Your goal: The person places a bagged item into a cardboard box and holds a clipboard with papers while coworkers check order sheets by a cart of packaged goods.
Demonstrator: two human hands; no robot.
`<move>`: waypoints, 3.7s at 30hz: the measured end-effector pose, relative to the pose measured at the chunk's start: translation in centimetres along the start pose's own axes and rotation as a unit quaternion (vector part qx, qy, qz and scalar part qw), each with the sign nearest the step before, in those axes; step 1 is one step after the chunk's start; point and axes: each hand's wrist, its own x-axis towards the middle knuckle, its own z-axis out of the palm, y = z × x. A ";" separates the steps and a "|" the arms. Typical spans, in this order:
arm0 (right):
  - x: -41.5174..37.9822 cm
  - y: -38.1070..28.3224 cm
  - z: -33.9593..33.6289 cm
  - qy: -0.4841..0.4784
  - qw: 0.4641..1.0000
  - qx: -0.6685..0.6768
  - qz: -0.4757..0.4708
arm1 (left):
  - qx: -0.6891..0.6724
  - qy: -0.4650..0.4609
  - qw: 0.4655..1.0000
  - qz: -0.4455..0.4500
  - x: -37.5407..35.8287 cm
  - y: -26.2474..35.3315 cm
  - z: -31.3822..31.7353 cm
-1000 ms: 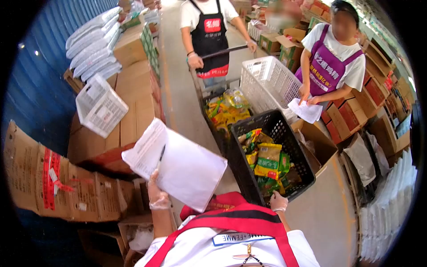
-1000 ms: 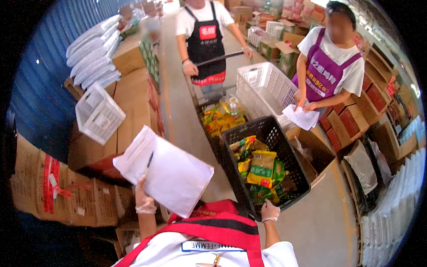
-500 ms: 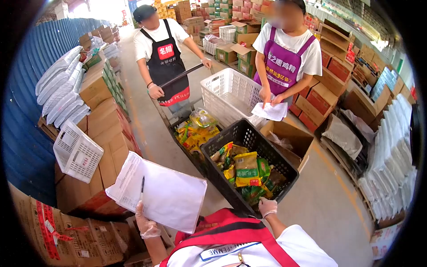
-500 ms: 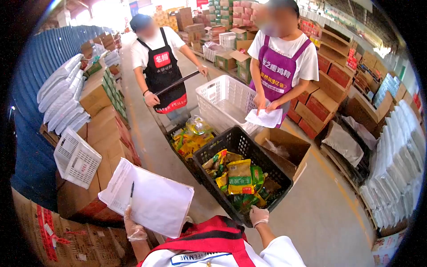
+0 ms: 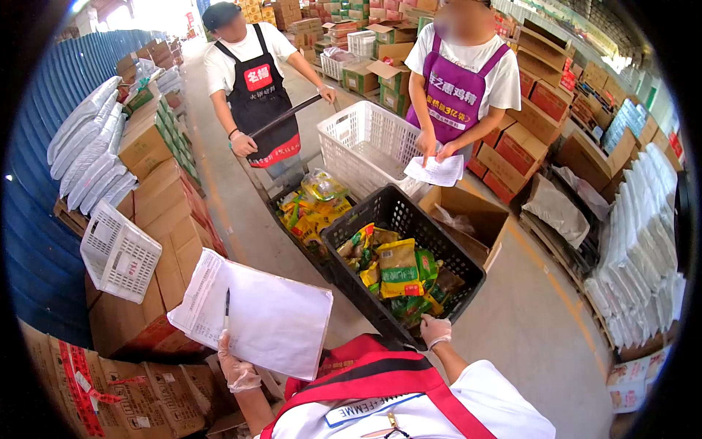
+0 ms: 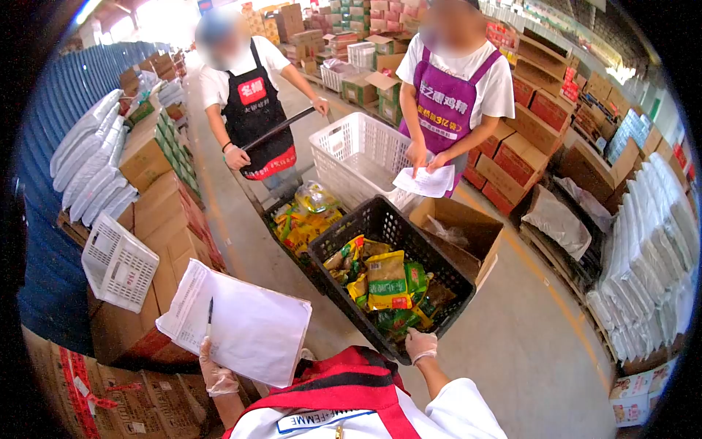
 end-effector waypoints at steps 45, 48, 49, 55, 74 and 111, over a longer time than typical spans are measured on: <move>0.0 0.3 0.2 0.034 0.999 0.000 -0.017 | 0.056 -0.033 0.998 0.020 -0.7 -0.4 -2.4; 0.1 0.1 -0.2 -0.010 1.000 -0.009 -0.007 | 0.067 -0.051 0.996 0.040 -0.9 -0.4 -2.7; 0.1 0.0 -0.4 -0.009 1.000 -0.005 -0.002 | 0.057 -0.042 0.997 0.032 -0.9 -0.4 -2.7; 0.0 0.6 0.7 0.018 0.999 0.038 -0.006 | 0.026 -0.006 1.000 0.009 -1.1 -0.2 -2.2; 0.0 0.3 0.4 0.024 1.000 0.003 -0.007 | -0.001 -0.025 1.000 0.012 -0.7 -0.4 -2.8; 0.0 0.3 0.4 -0.003 1.000 -0.008 -0.006 | 0.000 -0.024 1.000 0.010 -0.4 -0.3 -1.7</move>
